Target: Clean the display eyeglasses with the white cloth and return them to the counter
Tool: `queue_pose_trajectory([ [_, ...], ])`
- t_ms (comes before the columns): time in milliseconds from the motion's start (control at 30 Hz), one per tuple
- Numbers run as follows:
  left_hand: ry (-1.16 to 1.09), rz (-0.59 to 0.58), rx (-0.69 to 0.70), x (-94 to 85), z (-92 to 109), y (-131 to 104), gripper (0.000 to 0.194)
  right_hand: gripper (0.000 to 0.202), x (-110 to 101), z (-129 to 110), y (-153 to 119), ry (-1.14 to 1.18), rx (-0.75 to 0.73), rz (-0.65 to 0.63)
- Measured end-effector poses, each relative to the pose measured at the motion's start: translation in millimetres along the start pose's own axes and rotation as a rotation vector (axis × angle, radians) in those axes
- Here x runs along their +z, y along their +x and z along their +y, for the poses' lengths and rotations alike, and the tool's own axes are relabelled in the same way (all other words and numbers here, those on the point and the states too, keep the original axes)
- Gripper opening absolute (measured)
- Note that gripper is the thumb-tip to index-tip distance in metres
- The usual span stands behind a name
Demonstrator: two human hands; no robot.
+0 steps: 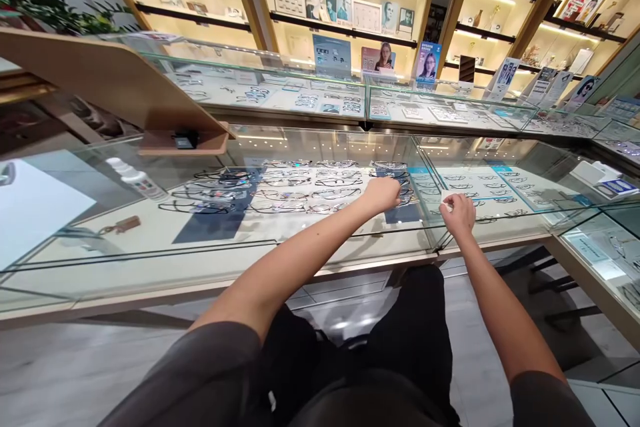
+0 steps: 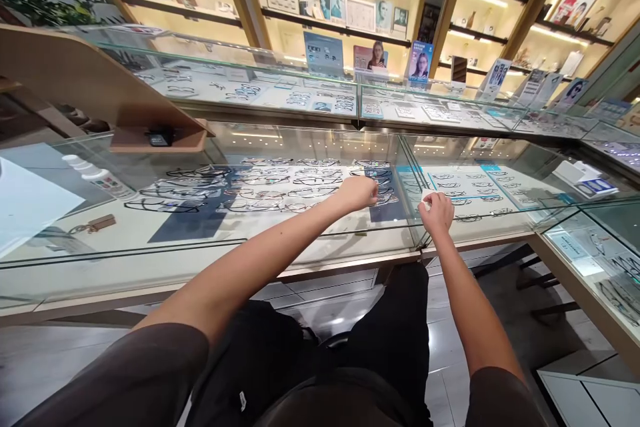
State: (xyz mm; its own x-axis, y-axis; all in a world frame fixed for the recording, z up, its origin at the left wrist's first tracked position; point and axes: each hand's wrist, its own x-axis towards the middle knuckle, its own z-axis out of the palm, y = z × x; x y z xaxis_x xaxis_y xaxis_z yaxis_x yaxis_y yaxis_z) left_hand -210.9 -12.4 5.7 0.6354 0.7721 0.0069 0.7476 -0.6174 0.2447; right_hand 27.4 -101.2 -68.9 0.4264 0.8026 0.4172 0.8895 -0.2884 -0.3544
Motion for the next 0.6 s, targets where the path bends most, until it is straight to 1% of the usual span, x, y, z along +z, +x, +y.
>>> queue_pose_trajectory([
  [67, -0.045, 0.009, 0.002, 0.5, -0.5, -2.8, 0.013, 0.009, -4.8, 1.2, 3.6, 0.018, -0.007, -0.049],
  [133, -0.102, 0.033, 0.015, -3.1, -2.4, -9.8, 0.015, 0.005, -13.1, 2.8, 10.3, 0.107, -0.030, -0.170],
  [200, -0.159, 0.066, 0.036, -12.6, -8.9, -19.8, 0.016, 0.008, -25.7, 4.0, 22.9, 0.218, -0.059, -0.315],
  [233, -0.214, 0.082, 0.056, -20.1, -14.5, -25.0, 0.016, 0.011, -34.2, 4.5, 32.6, 0.263, -0.070, -0.372],
  [267, -0.287, 0.092, 0.082, -29.8, -21.8, -29.8, 0.016, 0.014, -44.6, 4.9, 44.9, 0.302, -0.078, -0.414],
  [333, -0.500, 0.078, 0.166, -55.9, -40.8, -37.5, 0.015, 0.018, -72.3, 5.6, 77.8, 0.368, -0.090, -0.481],
  [400, -0.639, 0.018, 0.258, -89.2, -63.9, -43.5, 0.016, 0.019, -109.3, 5.4, 118.2, 0.415, -0.084, -0.559],
  [467, -0.670, -0.019, 0.307, -124.8, -87.8, -50.6, 0.019, 0.015, -150.5, 1.7, 157.5, 0.438, -0.023, -0.638],
  [500, -0.691, -0.012, 0.320, -140.9, -99.0, -55.1, 0.021, 0.012, -169.2, -2.8, 173.2, 0.469, 0.097, -0.733],
  [533, -0.735, 0.009, 0.326, -154.6, -109.1, -60.2, 0.023, 0.011, -184.3, -10.0, 184.6, 0.477, 0.129, -0.756],
  [567, -0.798, 0.055, 0.317, -164.8, -117.4, -65.5, 0.023, 0.011, -194.0, -20.4, 191.0, 0.497, 0.121, -0.772],
  [600, -0.878, 0.131, 0.290, -171.0, -123.7, -70.2, 0.021, 0.011, -197.1, -34.5, 192.1, 0.547, 0.056, -0.782],
])
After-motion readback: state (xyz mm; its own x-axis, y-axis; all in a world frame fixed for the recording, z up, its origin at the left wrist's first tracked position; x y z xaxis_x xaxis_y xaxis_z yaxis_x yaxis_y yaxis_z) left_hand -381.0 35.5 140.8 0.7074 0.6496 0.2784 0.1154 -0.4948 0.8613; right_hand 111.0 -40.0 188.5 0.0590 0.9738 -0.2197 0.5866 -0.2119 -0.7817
